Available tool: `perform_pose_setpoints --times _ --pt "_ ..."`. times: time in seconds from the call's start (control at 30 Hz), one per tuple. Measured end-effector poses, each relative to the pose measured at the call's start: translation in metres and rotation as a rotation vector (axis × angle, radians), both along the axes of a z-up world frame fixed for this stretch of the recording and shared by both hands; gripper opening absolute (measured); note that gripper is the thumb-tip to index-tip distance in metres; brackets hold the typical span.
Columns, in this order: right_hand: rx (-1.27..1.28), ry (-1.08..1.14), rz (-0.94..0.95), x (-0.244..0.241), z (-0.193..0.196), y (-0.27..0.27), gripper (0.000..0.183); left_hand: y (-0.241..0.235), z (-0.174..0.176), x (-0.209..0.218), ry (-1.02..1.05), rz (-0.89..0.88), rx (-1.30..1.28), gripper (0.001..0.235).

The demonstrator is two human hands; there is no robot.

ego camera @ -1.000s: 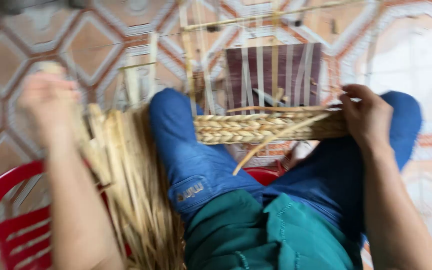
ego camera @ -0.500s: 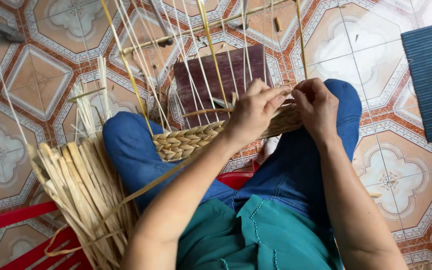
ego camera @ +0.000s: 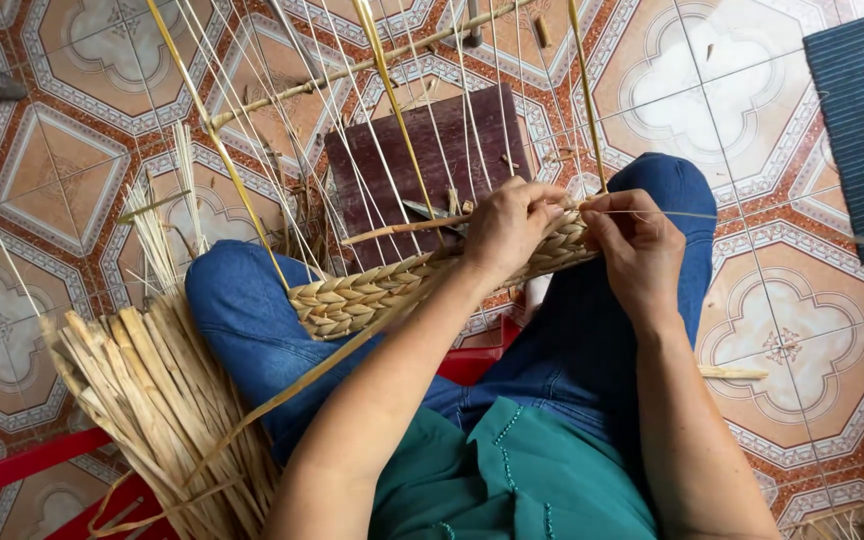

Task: The person weaves a basket using dried palm leaves on a small wooden frame held between their legs. They repeatedly thread a flexible palm strip through vertical strings on the frame, pulling it tight to form a braided pattern. A pair of scissors rests on the floor nearby.

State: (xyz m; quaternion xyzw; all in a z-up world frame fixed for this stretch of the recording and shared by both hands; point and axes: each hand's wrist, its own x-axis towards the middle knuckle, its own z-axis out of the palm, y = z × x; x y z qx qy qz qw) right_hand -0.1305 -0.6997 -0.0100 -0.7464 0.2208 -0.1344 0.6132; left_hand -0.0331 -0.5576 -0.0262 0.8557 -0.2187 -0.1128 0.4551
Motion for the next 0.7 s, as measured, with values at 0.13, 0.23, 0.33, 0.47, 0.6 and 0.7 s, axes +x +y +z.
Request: perform_pose_setpoints --times 0.13,0.23,0.33,0.47,0.6,0.7 --pt "0.012 -0.012 0.019 -0.003 0.0 0.001 0.005 -0.005 0.005 0.004 0.216 -0.03 0.084 0.008" --pt "-0.04 0.014 0.02 -0.003 0.002 0.003 0.005 -0.009 0.001 0.001 0.12 -0.023 0.148 0.009" --pt "-0.074 0.019 0.033 -0.004 -0.001 0.002 0.006 -0.014 -0.01 -0.001 0.065 0.01 0.149 0.012" --pt "-0.147 0.007 0.115 0.006 0.005 0.0 0.007 -0.017 -0.004 -0.004 0.034 -0.001 0.23 0.012" --pt "-0.422 0.099 0.2 0.041 0.012 -0.015 0.007 -0.006 -0.018 -0.01 -0.011 -0.053 0.22 0.007" --pt "-0.331 0.217 0.309 0.064 0.0 -0.027 0.013 0.008 0.004 -0.02 -0.459 -0.024 0.138 0.027"
